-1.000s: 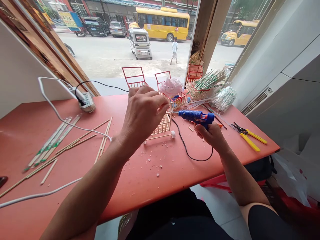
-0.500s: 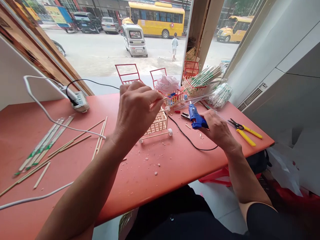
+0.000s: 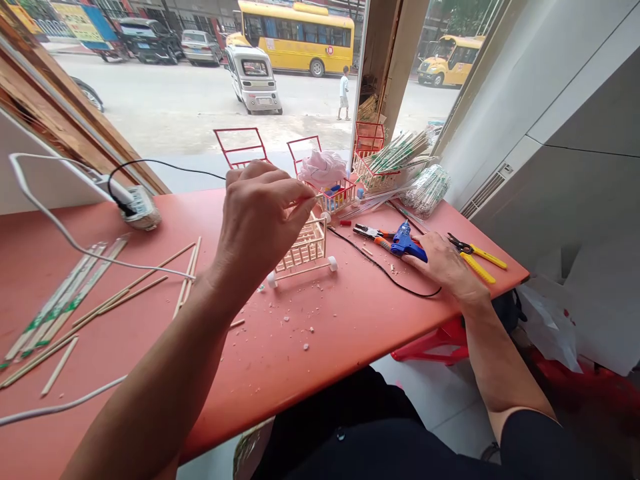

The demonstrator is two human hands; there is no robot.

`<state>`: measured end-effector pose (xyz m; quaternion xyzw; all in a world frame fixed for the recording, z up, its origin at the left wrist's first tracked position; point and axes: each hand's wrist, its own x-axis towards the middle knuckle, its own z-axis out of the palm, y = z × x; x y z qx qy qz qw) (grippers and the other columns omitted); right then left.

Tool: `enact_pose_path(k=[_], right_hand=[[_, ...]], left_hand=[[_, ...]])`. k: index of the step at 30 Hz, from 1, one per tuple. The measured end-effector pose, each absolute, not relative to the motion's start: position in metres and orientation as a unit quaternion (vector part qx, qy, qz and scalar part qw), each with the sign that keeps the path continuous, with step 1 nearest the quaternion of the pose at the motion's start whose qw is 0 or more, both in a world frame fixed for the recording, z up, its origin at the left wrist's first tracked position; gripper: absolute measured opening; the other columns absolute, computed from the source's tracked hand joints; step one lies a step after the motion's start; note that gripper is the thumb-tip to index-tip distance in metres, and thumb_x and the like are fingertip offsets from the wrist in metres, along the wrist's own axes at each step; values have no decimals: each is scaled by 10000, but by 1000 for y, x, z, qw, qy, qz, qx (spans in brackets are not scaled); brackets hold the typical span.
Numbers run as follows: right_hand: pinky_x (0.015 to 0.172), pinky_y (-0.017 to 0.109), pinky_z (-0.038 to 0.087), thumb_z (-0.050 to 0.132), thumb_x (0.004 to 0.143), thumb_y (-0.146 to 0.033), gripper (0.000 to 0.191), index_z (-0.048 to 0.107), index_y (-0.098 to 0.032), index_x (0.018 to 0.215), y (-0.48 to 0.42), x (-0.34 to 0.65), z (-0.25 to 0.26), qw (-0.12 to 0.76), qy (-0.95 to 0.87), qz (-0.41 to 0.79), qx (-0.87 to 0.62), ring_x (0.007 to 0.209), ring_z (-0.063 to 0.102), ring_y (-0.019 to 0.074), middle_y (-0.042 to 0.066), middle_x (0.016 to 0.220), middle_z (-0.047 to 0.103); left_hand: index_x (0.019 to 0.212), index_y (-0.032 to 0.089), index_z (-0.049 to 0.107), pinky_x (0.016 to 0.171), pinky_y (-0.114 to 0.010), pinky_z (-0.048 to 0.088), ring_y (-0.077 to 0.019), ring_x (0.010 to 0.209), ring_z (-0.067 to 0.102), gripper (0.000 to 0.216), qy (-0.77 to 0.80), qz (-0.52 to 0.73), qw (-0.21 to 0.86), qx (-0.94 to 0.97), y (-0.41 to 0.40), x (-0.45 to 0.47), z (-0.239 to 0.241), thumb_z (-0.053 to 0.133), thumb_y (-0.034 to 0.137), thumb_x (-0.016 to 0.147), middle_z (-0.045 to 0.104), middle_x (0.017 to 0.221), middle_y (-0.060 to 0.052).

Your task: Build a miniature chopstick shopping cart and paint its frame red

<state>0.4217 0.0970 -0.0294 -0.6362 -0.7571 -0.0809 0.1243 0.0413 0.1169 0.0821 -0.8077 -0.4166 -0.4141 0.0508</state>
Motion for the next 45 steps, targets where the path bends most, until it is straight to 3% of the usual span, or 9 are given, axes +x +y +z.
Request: enact_pose_path(k=[4, 6, 9, 13, 21, 30, 37, 45], right_hand=[[1101, 591, 501, 685, 1001, -577, 576, 725, -135, 1368, 94, 397, 0, 218, -762, -90, -604, 1274, 655, 426, 247, 1397, 710], [1096, 527, 521, 633, 1049, -553, 471, 790, -167, 1268, 100, 369, 17, 305, -785, -35, -538, 1222, 704, 365, 193, 1287, 783], [978, 393, 563, 644, 1063, -518, 390, 842, -197, 1163, 117, 322, 27, 370, -812, 116, -436, 1093, 755, 261, 119, 1191, 836], [842, 313, 540, 745, 1000, -484, 353, 855, -170, 1115, 145, 278, 12, 408, -803, 216, -376, 995, 744, 205, 113, 1144, 843], [774, 293, 482, 708, 983, -663, 524, 859, -161, 1000, 150, 256, -5, 452, -776, 278, -342, 845, 662, 161, 75, 960, 808], [812, 292, 480, 728, 1021, -463, 339, 834, -144, 974, 149, 254, -3, 457, -772, 293, -332, 876, 674, 164, 68, 958, 807], [845, 296, 487, 725, 1016, -389, 262, 817, -155, 944, 147, 253, -1, 452, -781, 283, -325, 877, 659, 167, 53, 931, 790], [861, 304, 500, 710, 1013, -411, 276, 814, -169, 933, 146, 251, -2, 448, -783, 284, -324, 871, 654, 174, 53, 924, 790]], left_hand=[[851, 289, 780, 963, -503, 487, -289, 1007, 654, 186, -424, -423, 36, -800, 119, 42, 81, 653, 321, 983, 780, 855, -51], [847, 283, 786, 964, -496, 482, -295, 1019, 658, 172, -427, -430, 33, -795, 120, 42, 80, 669, 324, 967, 779, 859, -58], [852, 275, 799, 962, -497, 480, -301, 1016, 669, 174, -428, -434, 31, -792, 121, 42, 78, 675, 335, 958, 783, 867, -73], [858, 279, 808, 975, -502, 484, -305, 1027, 680, 197, -426, -432, 37, -794, 122, 42, 77, 662, 353, 968, 795, 880, -77], [855, 286, 794, 1000, -495, 464, -307, 1070, 694, 194, -420, -412, 65, -806, 122, 41, 77, 658, 351, 978, 815, 896, -62], [850, 283, 823, 1029, -530, 446, -322, 1059, 697, 222, -410, -407, 80, -813, 120, 43, 75, 659, 351, 985, 811, 876, -73], [1040, 275, 845, 1035, -544, 431, -338, 1086, 713, 175, -408, -373, 73, -830, 118, 39, 79, 692, 338, 983, 832, 952, -94], [867, 259, 814, 1033, -535, 429, -316, 1052, 718, 262, -405, -353, 77, -840, 116, 42, 83, 627, 356, 1023, 816, 866, -76]])
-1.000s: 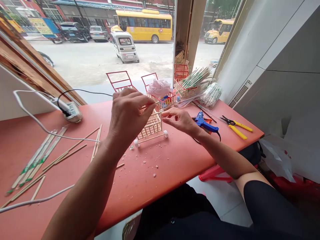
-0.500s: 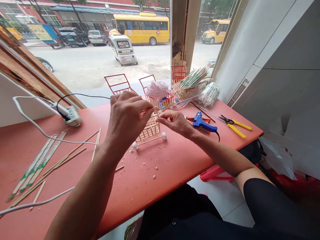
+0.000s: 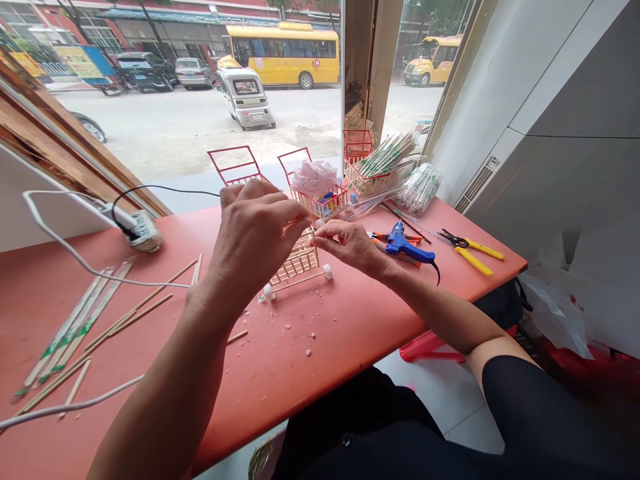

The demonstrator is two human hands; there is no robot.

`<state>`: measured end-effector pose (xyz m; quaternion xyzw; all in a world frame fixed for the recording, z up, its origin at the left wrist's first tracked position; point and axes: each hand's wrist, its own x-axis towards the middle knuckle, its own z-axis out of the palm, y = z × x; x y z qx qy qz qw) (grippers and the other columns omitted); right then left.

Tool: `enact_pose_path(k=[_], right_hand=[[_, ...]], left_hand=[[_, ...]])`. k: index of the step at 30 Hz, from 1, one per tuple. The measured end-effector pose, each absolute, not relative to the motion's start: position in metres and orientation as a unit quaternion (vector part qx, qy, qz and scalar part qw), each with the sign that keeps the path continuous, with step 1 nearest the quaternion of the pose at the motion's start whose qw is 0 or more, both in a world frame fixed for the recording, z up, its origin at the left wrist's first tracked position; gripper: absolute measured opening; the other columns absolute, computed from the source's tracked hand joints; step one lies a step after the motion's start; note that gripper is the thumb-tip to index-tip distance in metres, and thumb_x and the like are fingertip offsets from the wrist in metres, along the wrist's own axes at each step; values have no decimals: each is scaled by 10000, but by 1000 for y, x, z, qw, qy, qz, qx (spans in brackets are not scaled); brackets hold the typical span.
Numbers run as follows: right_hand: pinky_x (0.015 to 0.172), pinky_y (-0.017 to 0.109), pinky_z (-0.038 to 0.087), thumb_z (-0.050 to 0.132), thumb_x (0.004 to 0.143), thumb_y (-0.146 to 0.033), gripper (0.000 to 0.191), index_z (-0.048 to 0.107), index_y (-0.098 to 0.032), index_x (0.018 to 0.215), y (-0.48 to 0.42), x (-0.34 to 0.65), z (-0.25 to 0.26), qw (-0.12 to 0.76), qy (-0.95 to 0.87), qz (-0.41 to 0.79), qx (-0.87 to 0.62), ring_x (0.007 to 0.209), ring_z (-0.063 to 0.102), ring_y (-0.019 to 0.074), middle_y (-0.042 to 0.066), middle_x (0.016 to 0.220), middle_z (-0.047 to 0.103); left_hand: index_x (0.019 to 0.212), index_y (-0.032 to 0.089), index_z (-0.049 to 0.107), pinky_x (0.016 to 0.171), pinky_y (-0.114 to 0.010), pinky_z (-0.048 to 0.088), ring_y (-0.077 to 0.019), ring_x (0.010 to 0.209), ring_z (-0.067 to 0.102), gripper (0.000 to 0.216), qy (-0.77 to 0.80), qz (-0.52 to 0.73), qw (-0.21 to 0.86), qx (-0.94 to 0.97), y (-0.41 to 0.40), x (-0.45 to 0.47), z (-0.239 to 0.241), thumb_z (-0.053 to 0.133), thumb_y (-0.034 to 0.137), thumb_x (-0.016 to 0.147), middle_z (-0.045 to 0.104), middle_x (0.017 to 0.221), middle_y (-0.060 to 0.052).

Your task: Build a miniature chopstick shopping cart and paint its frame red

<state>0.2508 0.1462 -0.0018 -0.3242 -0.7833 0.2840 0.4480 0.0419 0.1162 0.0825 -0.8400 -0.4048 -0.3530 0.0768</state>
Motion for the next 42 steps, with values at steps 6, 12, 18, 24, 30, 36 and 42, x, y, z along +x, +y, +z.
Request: enact_pose_path(k=[6, 12, 18, 24, 30, 36, 42], right_hand=[[859, 294, 498, 709, 1017, -402, 273, 809, -163, 930, 146, 249, -2, 443, -789, 278, -323, 864, 647, 166, 42, 891, 755], [858, 295, 500, 708, 1024, -409, 284, 811, -160, 936, 143, 249, 1, 437, -793, 280, -319, 863, 651, 166, 46, 897, 753], [866, 306, 510, 723, 1014, -439, 298, 826, -167, 950, 144, 251, 0, 436, -793, 275, -326, 877, 676, 174, 56, 923, 793], [836, 311, 517, 755, 973, -572, 419, 824, -164, 1038, 146, 265, 19, 463, -775, 262, -342, 900, 694, 178, 87, 1065, 828], [798, 300, 485, 719, 993, -611, 457, 805, -170, 1074, 145, 265, 49, 458, -799, 204, -331, 839, 622, 146, 55, 999, 779], [797, 307, 468, 698, 1024, -469, 312, 756, -165, 978, 153, 251, 52, 421, -836, 182, -302, 807, 594, 146, 34, 903, 712], [804, 311, 464, 675, 990, -307, 148, 721, -176, 939, 155, 251, 52, 410, -844, 168, -304, 822, 597, 164, 31, 890, 706]], left_hand=[[896, 238, 816, 1043, -506, 465, -304, 1088, 728, 235, -421, -342, 42, -839, 116, 40, 85, 622, 326, 995, 808, 878, -78], [874, 241, 805, 973, -474, 506, -302, 997, 743, 163, -411, -366, 13, -835, 118, 38, 84, 658, 300, 911, 801, 865, -78], [1023, 273, 831, 953, -418, 527, -285, 1049, 741, 165, -404, -380, 10, -832, 106, 31, 98, 701, 348, 953, 843, 999, -46], [945, 259, 813, 843, -351, 535, -209, 908, 725, 190, -413, -467, 70, -779, 67, 31, 99, 657, 312, 1041, 819, 908, -12], [826, 236, 799, 610, -294, 455, -141, 606, 606, 110, -490, -494, -198, -690, 43, 46, 53, 761, 311, 896, 726, 710, 5], [1135, 139, 725, 407, -237, 310, -99, 411, 490, 517, -450, -533, -530, -482, 59, 71, 16, 892, 434, 744, 690, 670, 2], [1209, 131, 646, 390, -225, 340, -99, 385, 510, 639, -419, -583, -556, -420, 77, 85, 13, 935, 386, 699, 706, 670, 20]])
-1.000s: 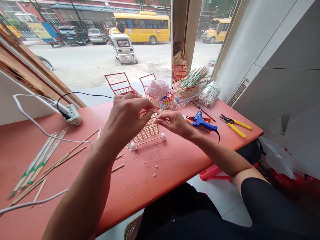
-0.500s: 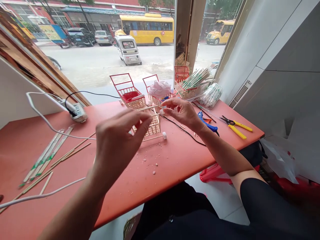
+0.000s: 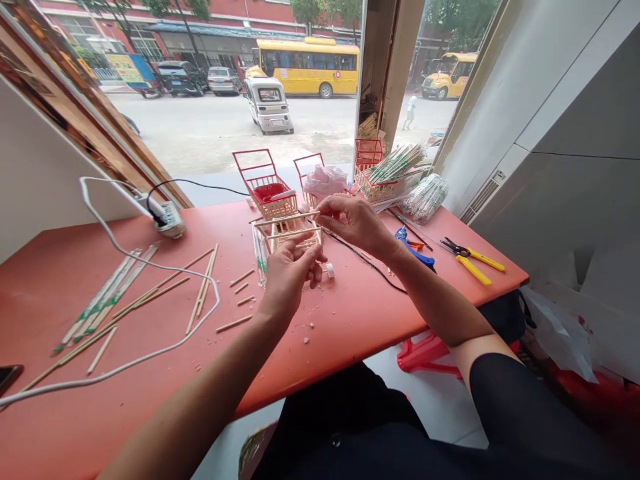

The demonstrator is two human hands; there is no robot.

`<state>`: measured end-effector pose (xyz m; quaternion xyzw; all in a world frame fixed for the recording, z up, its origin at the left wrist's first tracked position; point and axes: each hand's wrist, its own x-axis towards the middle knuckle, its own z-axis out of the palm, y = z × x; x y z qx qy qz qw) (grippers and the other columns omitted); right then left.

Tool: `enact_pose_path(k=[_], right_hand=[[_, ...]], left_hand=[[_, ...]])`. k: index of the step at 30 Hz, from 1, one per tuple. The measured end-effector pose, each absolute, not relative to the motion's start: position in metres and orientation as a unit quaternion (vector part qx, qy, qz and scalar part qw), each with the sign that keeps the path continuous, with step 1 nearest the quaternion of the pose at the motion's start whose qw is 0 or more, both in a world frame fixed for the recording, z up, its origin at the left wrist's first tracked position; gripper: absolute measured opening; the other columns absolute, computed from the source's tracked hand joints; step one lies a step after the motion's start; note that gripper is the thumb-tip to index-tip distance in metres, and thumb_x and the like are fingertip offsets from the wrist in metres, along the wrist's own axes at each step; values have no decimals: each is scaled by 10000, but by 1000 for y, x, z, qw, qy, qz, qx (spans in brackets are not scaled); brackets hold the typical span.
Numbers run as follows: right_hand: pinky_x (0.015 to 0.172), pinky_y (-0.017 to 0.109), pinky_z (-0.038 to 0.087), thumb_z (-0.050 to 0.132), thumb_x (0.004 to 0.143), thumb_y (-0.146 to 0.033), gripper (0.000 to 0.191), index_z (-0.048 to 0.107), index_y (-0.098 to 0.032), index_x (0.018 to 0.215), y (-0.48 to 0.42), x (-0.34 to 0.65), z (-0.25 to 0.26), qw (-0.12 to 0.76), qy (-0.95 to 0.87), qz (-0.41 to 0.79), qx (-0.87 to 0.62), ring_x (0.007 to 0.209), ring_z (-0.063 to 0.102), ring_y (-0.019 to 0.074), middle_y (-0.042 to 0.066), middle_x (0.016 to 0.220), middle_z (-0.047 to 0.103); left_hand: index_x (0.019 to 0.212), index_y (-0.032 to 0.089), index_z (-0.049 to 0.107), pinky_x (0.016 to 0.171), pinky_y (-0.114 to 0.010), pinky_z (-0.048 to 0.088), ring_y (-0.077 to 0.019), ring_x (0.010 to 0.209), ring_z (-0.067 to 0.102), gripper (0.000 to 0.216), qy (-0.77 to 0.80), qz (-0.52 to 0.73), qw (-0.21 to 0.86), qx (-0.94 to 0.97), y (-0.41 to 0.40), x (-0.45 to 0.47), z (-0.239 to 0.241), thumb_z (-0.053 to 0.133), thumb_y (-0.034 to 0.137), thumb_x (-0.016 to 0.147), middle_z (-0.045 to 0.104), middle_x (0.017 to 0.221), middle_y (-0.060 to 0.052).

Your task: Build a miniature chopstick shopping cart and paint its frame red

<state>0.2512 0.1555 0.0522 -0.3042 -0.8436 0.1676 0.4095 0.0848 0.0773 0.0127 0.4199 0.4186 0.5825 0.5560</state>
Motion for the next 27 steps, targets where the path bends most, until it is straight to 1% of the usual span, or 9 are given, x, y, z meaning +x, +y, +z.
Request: enact_pose_path(k=[2, 6, 8, 11, 15, 27], right_hand=[[788, 305, 454, 669, 985, -319, 164, 716, -177, 918, 156, 252, 52, 417, -842, 165, -300, 796, 577, 158, 25, 872, 700], [775, 301, 444, 660, 982, -323, 185, 701, -176, 878, 157, 252, 52, 426, -839, 165, -294, 772, 565, 152, 16, 830, 674], [789, 306, 449, 659, 987, -321, 184, 690, -181, 870, 156, 251, 53, 423, -840, 163, -298, 786, 579, 157, 16, 830, 676], [804, 309, 454, 654, 994, -306, 174, 682, -187, 870, 154, 252, 54, 421, -838, 160, -307, 802, 588, 160, 18, 845, 687], [811, 311, 457, 652, 995, -289, 156, 685, -186, 883, 151, 253, 55, 419, -838, 160, -310, 812, 586, 163, 22, 862, 685], [845, 310, 451, 645, 1006, -262, 144, 683, -183, 892, 149, 253, 52, 413, -839, 166, -312, 833, 579, 168, 18, 855, 659]], left_hand=[[1180, 123, 661, 394, -219, 348, -96, 393, 521, 621, 407, 587, 571, 405, 83, 88, 14, 946, 374, 689, 712, 668, 11], [1014, 119, 689, 386, -207, 349, -106, 407, 564, 514, 399, 579, 596, 389, 93, 92, 18, 964, 364, 655, 721, 654, -22], [968, 121, 695, 383, -201, 353, -109, 409, 577, 460, 405, 572, 600, 385, 96, 93, 20, 955, 343, 661, 721, 645, -27], [948, 119, 707, 385, -195, 365, -111, 422, 597, 400, 414, 566, 601, 384, 99, 94, 21, 939, 319, 691, 724, 648, -31], [887, 118, 703, 389, -195, 387, -107, 421, 601, 356, 422, 560, 599, 387, 100, 94, 21, 932, 328, 714, 717, 646, -30], [810, 129, 678, 400, -178, 385, -98, 425, 610, 311, 434, 562, 593, 378, 98, 96, 22, 918, 314, 743, 706, 636, -20]])
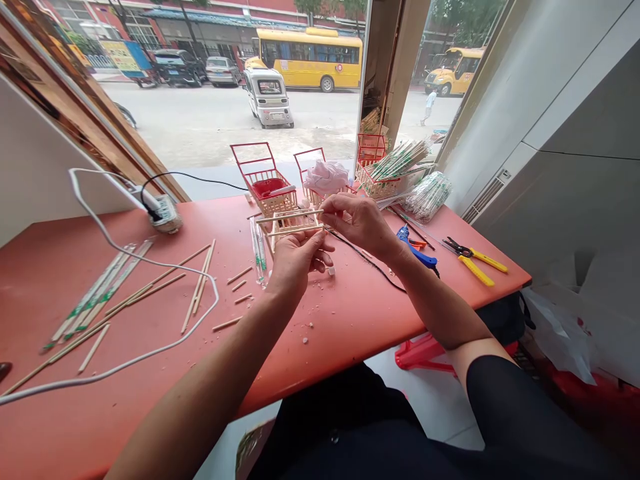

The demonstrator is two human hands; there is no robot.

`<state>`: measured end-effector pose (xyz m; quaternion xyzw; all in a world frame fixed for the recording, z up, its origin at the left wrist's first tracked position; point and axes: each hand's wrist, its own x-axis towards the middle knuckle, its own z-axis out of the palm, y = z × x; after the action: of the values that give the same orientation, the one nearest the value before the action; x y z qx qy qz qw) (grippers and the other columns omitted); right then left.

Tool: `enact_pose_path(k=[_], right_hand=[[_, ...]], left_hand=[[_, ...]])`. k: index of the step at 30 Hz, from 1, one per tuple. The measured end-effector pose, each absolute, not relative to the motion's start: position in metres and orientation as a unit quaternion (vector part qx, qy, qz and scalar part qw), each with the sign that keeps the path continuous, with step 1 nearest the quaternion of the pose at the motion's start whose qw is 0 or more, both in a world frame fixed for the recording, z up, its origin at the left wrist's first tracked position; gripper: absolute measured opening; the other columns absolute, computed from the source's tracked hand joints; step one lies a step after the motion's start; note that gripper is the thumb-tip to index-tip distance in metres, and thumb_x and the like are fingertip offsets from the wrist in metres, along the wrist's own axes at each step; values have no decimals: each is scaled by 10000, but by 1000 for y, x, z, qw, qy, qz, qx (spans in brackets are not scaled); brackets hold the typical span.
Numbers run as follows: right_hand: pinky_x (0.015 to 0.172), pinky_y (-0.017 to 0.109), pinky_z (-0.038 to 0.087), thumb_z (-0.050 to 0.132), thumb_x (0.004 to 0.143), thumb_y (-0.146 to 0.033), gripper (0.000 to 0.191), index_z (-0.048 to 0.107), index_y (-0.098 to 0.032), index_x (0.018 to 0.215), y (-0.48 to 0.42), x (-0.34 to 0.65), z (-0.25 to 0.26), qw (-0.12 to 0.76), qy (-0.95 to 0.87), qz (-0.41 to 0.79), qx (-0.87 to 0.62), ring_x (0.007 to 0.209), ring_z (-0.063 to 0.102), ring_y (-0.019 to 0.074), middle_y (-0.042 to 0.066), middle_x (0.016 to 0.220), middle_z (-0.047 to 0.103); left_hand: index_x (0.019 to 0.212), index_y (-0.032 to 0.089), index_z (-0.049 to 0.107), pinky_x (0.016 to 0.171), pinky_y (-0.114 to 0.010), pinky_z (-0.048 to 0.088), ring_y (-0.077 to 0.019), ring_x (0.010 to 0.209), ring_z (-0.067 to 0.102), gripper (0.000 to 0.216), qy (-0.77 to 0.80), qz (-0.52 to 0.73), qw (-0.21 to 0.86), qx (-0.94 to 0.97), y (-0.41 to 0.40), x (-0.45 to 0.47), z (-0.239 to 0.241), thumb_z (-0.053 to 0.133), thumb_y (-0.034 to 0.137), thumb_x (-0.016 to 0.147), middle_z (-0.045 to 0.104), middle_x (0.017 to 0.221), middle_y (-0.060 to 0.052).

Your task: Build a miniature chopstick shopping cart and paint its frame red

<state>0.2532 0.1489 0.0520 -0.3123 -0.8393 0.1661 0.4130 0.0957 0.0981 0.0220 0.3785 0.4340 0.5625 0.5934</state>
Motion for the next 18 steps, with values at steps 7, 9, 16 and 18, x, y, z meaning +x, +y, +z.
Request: enact_pose_path(k=[7, 9, 16, 18], right_hand=[[838, 308, 461, 654, 1006, -274, 165, 688, -182, 874, 152, 252, 47, 432, -836, 151, -304, 841, 609, 172, 31, 872, 700], [828, 303, 461, 661, 1002, -279, 168, 685, -185, 864, 153, 252, 46, 435, -834, 147, -306, 825, 605, 166, 26, 861, 701], [805, 289, 462, 663, 1007, -288, 167, 701, -183, 882, 154, 252, 43, 451, -828, 140, -301, 795, 592, 150, 17, 855, 699], [807, 287, 462, 673, 1005, -282, 161, 708, -179, 885, 154, 252, 42, 455, -828, 138, -298, 800, 597, 150, 18, 859, 704]], left_hand=[[794, 127, 678, 399, -183, 384, -87, 412, 584, 272, 429, 564, 600, 371, 98, 95, 22, 889, 286, 729, 706, 628, -18], [798, 126, 681, 399, -180, 384, -88, 414, 587, 276, 428, 565, 600, 370, 98, 95, 21, 890, 289, 723, 710, 631, -19], [817, 123, 690, 403, -179, 383, -93, 418, 595, 227, 438, 568, 593, 367, 99, 96, 19, 842, 278, 752, 720, 636, -24], [810, 119, 688, 397, -179, 377, -89, 404, 584, 210, 438, 569, 592, 365, 98, 97, 20, 829, 265, 759, 722, 634, -28]])
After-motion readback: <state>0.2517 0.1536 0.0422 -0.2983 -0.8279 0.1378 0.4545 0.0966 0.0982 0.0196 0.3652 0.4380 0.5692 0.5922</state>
